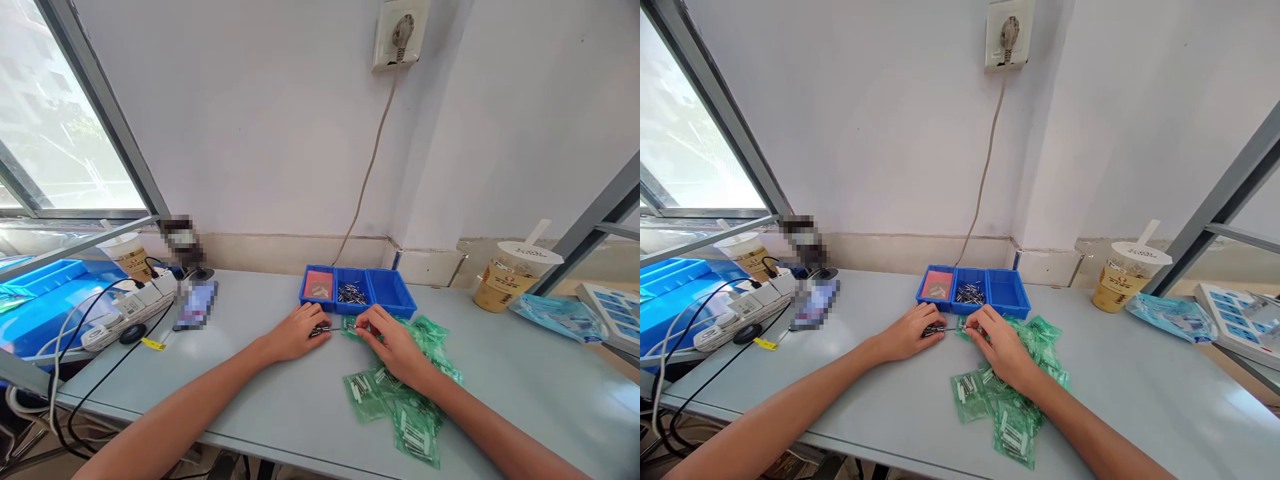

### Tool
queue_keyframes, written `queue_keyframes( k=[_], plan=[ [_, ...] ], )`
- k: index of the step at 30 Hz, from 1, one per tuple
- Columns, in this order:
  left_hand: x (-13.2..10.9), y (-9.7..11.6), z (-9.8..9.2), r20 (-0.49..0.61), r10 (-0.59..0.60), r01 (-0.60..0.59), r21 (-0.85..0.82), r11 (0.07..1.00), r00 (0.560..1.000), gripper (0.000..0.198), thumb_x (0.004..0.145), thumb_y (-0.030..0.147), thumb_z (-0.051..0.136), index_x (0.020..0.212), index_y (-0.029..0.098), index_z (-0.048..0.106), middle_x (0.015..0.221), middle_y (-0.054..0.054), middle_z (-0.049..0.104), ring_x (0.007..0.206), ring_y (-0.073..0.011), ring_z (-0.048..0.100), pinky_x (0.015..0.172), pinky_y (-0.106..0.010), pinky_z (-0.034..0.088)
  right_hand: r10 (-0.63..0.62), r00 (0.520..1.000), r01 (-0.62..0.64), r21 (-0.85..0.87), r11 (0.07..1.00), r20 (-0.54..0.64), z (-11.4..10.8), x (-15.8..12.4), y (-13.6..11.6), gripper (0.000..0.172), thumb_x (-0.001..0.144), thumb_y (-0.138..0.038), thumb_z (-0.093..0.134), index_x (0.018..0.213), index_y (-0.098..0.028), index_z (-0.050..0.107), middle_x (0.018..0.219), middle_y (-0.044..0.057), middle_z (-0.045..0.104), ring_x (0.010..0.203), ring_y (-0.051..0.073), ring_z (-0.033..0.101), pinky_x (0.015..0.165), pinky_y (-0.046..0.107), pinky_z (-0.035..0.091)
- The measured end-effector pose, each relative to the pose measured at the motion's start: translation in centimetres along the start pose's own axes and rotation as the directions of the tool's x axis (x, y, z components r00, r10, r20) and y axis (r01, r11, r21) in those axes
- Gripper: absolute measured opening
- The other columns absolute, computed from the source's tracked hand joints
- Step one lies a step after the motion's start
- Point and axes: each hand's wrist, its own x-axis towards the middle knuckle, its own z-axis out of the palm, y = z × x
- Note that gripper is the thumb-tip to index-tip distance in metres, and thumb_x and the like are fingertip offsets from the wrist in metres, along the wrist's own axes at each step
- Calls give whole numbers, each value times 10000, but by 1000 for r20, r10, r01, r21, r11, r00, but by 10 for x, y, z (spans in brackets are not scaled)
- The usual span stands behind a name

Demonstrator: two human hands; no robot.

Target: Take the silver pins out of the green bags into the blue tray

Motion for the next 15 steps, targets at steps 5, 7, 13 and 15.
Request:
queue_keyframes(
  k=[5, 7, 13, 15],
  plan=[
    [0, 1, -1, 17, -3, 3, 0, 1000, 1000, 181, 1059, 377, 545, 1130, 227, 618, 1085, -60, 620, 1003, -231, 562, 910, -378, 458, 75, 996, -69, 124, 990, -44, -2, 2, 0, 164, 1027, -377, 570, 923, -252, 582, 945, 31, 580, 824, 211, 558, 703, 328, 454],
    [0, 0, 0, 14, -3, 3, -7, 1000, 1000, 166, 1055, 363, 555, 1126, 226, 616, 1094, -57, 622, 1006, -228, 556, 914, -375, 457, 104, 993, -91, 202, 975, -53, -1, 2, 0, 187, 1005, -404, 608, 904, -250, 578, 909, 21, 575, 815, 208, 548, 708, 324, 450],
    [-1, 0, 1, -8, 2, -3, -24, 1000, 1000, 136, 1051, 342, 564, 1082, 220, 616, 1076, -55, 621, 1001, -224, 545, 912, -367, 452, 204, 979, -183, 503, 845, 13, 4, 5, -4, 284, 964, -529, 636, 936, -247, 616, 848, -2, 571, 724, 180, 533, 674, 313, 470],
    [-1, 0, 1, -2, 6, -6, -23, 1000, 1000, 137, 1056, 339, 554, 1080, 218, 614, 1074, -54, 621, 996, -222, 544, 913, -366, 449, 228, 972, -215, 574, 790, 51, 4, 6, -6, 324, 954, -563, 634, 955, -238, 635, 896, 6, 601, 687, 162, 546, 656, 310, 477]
  ],
)
